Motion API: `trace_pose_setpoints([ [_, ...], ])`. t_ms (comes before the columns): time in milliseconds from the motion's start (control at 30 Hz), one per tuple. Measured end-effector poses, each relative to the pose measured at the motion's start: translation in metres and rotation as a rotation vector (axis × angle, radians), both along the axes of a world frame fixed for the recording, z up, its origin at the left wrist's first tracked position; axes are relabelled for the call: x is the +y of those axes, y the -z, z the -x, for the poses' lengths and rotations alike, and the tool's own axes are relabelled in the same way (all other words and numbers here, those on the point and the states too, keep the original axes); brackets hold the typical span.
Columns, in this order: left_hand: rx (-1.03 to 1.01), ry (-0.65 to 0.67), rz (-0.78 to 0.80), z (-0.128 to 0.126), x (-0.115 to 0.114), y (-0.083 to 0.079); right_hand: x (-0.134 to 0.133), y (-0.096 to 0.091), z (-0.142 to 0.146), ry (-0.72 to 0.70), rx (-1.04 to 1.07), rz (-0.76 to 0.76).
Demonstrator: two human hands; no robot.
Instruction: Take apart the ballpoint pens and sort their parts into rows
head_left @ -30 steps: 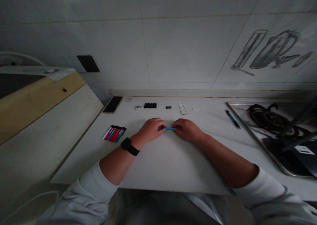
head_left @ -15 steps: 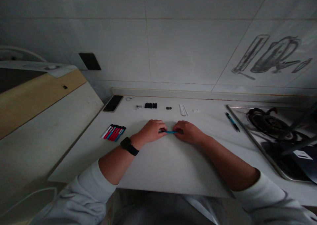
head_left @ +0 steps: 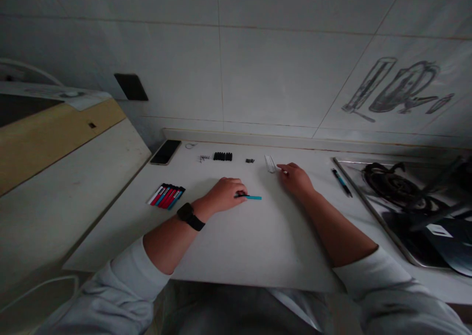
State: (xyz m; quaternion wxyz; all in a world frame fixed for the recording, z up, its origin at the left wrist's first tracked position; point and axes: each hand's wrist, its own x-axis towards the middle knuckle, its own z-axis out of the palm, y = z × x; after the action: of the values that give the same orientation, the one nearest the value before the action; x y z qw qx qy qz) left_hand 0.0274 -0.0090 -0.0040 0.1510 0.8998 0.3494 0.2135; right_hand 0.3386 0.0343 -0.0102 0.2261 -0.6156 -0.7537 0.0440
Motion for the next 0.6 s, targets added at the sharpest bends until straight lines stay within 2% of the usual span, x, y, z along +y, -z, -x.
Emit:
trace_pose_setpoints([
  [133,0.020,0.001,-0.010,0.000,0.000,-0.001,0.002,0.002,0.000,-0.022,-0.150,0.002],
  [233,0.021,0.004,-0.016,0.001,0.000,-0.001,-0.003,-0.003,0.003,0.027,-0.204,0.019],
  [433,0.012,0.011,-0.008,0.000,0.000,-0.002,-0.006,-0.007,0.004,0.133,-0.184,0.023],
  [600,0.003,0.019,-0.012,0.000,0.000,-0.001,-0.005,-0.009,0.010,0.112,-0.248,0.047],
])
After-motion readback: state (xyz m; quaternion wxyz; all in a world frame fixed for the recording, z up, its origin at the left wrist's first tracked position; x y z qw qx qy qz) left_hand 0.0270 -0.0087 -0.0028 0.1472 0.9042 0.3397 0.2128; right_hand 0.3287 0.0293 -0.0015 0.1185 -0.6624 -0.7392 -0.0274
